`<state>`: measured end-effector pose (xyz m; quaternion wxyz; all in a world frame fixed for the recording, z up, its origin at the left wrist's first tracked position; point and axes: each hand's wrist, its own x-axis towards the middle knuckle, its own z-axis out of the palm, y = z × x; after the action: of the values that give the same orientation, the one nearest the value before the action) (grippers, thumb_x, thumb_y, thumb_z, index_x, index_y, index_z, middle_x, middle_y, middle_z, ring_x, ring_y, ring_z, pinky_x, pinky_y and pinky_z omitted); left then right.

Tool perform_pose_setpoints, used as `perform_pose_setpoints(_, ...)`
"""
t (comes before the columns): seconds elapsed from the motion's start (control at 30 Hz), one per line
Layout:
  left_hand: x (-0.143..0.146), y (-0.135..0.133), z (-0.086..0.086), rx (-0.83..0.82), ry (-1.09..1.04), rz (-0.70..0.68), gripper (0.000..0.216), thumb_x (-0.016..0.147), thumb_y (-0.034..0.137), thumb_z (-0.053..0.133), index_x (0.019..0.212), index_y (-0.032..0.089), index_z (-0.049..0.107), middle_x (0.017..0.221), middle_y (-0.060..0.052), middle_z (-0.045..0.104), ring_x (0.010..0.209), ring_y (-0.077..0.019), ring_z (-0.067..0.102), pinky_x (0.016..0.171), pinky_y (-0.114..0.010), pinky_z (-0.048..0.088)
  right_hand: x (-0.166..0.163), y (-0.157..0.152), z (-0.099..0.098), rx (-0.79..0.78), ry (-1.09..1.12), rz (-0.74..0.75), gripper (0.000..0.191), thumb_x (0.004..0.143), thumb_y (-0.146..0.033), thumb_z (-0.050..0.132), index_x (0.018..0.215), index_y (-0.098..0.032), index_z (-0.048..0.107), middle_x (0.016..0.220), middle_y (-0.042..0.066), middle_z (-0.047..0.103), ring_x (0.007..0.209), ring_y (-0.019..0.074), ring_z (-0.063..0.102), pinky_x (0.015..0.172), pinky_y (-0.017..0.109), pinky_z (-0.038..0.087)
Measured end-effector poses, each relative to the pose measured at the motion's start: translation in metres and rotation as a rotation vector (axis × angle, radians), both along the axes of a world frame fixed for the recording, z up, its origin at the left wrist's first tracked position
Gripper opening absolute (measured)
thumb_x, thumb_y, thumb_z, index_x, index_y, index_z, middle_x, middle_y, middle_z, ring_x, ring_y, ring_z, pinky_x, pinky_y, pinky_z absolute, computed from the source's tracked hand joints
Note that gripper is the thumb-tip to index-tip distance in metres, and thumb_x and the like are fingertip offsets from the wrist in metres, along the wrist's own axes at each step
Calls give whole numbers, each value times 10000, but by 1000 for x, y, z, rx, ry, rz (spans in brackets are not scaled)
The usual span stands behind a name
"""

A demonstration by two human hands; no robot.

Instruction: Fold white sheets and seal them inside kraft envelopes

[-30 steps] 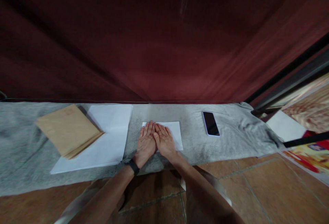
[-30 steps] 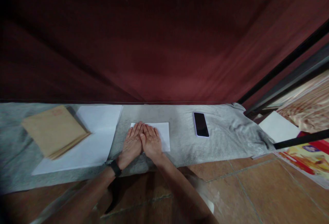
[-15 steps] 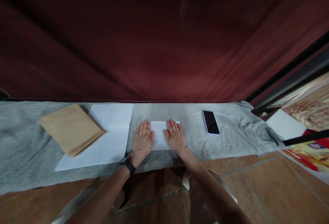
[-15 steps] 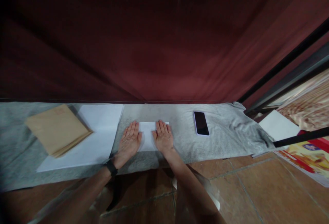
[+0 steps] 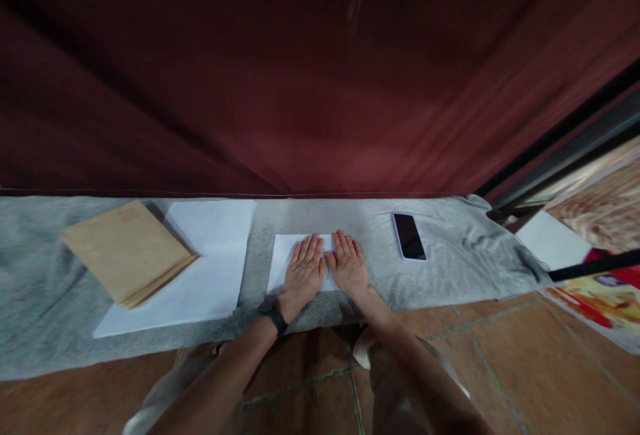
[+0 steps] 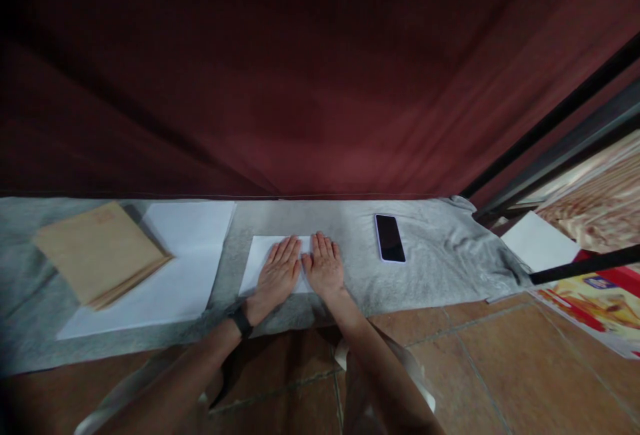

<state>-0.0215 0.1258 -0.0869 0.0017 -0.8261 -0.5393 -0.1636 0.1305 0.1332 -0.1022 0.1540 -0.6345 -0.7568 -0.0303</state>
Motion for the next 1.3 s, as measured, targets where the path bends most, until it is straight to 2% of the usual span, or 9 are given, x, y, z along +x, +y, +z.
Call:
perform_pose_setpoints(0.27,-24,8,-9,-14,77,137,574,1023,274,289,1537,43,398,1615,-156,368,1531,-261,291,1272,-473,186,19,-3,2,-17,-3,-60,552,1062,-352,365,1540,-79,410,1591,152,413,1467,305,400,1223,498,250)
perform_pose_setpoints(0.43,-30,8,-12,-2,90,223,594,1020,302,314,1545,33,379,1621,-188,342,1536,-297,272,1262,-498,188,22,-1,14,4,45,-116,542,1046,-301,389,1513,-29,432,1604,201,376,1493,325,354,1228,534,231)
perform_pose_setpoints(0.5,-30,7,-10,-14,88,220,597,1018,308,322,1543,30,381,1621,-199,337,1535,-301,273,1261,-499,183,12,-4,17,23,98,-38,531,1047,-281,372,1525,-53,421,1618,179,362,1511,296,326,1227,508,260)
perform_pose_setpoints(0.6,-30,5,-4,-37,87,206,577,1018,290,318,1535,48,405,1623,-196,339,1536,-298,273,1261,-502,180,-13,-14,16,-7,178,157,528,1057,-312,362,1538,-100,417,1613,136,391,1512,235,334,1210,436,334)
perform_pose_setpoints(0.67,-31,4,-1,-51,86,196,562,1018,268,307,1531,70,422,1627,-182,339,1539,-293,265,1259,-504,185,-28,-22,12,-45,180,282,503,1066,-319,349,1523,-137,451,1599,101,423,1496,206,366,1227,411,317)
perform_pose_setpoints(0.73,-33,4,1,-56,84,188,558,1017,255,297,1533,83,424,1628,-173,341,1542,-286,259,1258,-505,191,-35,-26,8,-63,162,319,487,1074,-331,342,1517,-170,465,1590,71,440,1484,198,387,1246,415,280)
perform_pose_setpoints(0.93,-39,5,-1,-47,73,226,576,1017,287,297,1542,77,408,1619,-162,362,1527,-284,300,1262,-477,197,-20,-24,6,-67,79,269,499,1063,-378,396,1542,-242,426,1615,40,393,1490,225,379,1251,449,243)
perform_pose_setpoints(1.07,-42,5,-4,-57,64,259,606,1019,306,284,1544,19,376,1620,-185,349,1531,-285,288,1265,-460,195,-8,-20,6,-85,49,202,537,1052,-397,410,1559,-222,397,1629,61,357,1501,242,358,1245,451,243)
perform_pose_setpoints(1.3,-56,0,-9,-46,63,308,628,1007,307,289,1550,-2,350,1617,-190,354,1534,-269,281,1268,-431,198,13,-18,3,-60,22,94,571,1051,-402,399,1567,-159,374,1617,104,375,1490,257,374,1227,454,263)
